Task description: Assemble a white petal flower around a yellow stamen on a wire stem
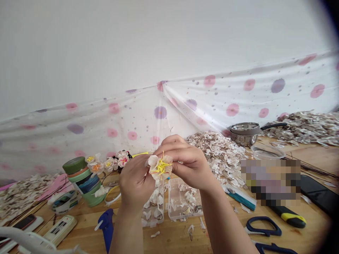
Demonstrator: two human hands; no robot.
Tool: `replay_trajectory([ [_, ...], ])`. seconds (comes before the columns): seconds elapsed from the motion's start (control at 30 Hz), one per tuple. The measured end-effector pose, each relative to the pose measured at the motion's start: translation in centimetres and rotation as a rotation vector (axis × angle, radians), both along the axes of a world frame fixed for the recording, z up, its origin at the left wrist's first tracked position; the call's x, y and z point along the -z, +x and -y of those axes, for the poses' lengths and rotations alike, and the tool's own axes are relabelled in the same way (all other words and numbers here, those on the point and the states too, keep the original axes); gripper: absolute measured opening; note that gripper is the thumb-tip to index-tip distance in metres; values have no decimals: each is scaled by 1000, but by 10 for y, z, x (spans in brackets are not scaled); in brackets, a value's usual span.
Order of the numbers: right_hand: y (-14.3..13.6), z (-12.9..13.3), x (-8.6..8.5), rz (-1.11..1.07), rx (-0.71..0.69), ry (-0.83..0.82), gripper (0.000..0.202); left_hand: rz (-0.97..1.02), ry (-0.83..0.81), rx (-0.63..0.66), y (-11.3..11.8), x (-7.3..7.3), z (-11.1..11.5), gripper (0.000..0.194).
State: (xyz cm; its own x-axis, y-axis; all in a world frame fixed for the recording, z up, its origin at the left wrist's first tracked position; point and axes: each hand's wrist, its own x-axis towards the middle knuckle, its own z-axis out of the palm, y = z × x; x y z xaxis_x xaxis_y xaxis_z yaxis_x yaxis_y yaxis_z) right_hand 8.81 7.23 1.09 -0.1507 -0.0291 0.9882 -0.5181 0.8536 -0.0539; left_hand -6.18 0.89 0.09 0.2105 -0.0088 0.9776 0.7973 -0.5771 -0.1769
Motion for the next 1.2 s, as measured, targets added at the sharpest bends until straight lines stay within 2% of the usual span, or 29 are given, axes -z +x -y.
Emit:
replay_trajectory([
  [0.3,-2,3,3,42,-32,-60,19,30,-6,-173,2,5,0,18],
  [0.63,-1,4,3,75,-67,-68,19,85,-21,-224,2,7,0,16],
  [0.8,1,7,2,170,-92,-99,38,156,-38,-244,-3,8,5,16],
  [0.9,1,6,3,165,-90,-120,41,159,-29,-223,-10,9,4,18],
  [1.0,1,5,3,140,-29,-200,38,188,39,-216,-17,10,-1,19],
  [1.07,0,3,3,93,20,-290,27,211,69,-249,-21,12,-4,20],
  [1.13,1,2,3,27,58,-378,14,203,58,-281,-23,13,-6,21],
  [1.2,2,1,4,-27,75,-467,10,189,26,-288,-24,14,-5,18],
])
